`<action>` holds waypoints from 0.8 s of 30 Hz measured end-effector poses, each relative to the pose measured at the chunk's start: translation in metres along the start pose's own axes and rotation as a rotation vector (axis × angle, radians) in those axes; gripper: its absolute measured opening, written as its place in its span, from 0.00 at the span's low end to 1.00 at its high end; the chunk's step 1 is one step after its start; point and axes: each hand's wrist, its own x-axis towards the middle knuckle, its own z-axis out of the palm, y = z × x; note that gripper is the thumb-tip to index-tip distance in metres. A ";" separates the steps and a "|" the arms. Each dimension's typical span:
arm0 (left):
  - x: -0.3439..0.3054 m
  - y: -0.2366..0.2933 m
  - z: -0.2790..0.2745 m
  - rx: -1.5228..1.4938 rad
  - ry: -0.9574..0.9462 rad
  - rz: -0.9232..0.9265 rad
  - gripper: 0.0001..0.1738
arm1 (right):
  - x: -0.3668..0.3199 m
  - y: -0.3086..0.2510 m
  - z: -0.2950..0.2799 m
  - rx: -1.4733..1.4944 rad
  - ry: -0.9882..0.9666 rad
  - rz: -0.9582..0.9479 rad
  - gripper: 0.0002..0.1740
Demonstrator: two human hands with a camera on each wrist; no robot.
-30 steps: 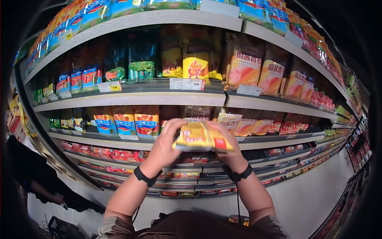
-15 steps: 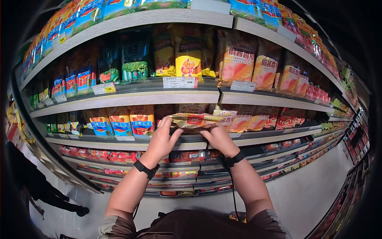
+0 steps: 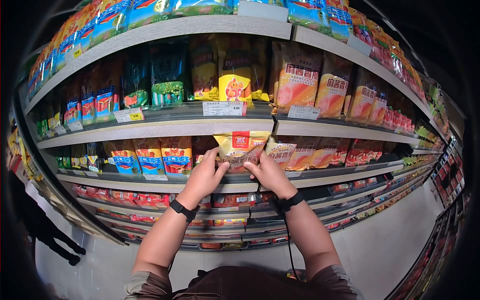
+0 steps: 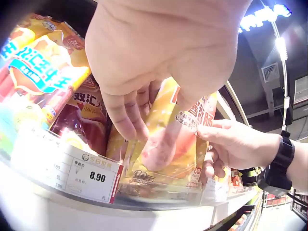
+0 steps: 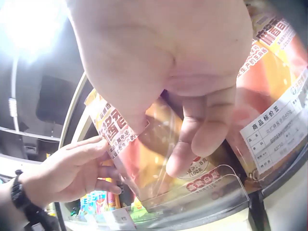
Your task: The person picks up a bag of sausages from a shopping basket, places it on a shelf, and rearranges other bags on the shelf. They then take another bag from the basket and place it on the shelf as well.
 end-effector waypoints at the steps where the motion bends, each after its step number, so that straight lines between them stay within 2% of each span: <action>1: 0.002 0.000 0.000 0.028 0.009 0.005 0.28 | 0.000 -0.001 0.000 0.013 0.023 0.004 0.24; 5: 0.004 -0.001 0.000 0.036 -0.023 -0.049 0.29 | -0.002 0.001 0.004 -0.084 0.161 -0.067 0.24; 7: 0.004 0.000 0.000 0.057 -0.038 -0.053 0.29 | -0.006 -0.011 0.004 0.061 0.284 -0.002 0.20; 14: 0.007 -0.002 0.002 0.084 -0.018 -0.016 0.27 | -0.002 -0.017 0.004 -0.013 0.294 -0.033 0.18; 20: 0.008 0.002 0.000 0.082 -0.075 -0.037 0.27 | 0.000 -0.008 0.007 -0.081 0.319 -0.075 0.16; 22: 0.010 0.007 -0.003 0.060 -0.144 -0.143 0.28 | 0.004 -0.001 0.010 -0.159 0.342 -0.093 0.16; 24: 0.012 0.005 -0.002 0.065 -0.129 -0.131 0.27 | 0.007 0.001 0.009 -0.193 0.345 -0.112 0.16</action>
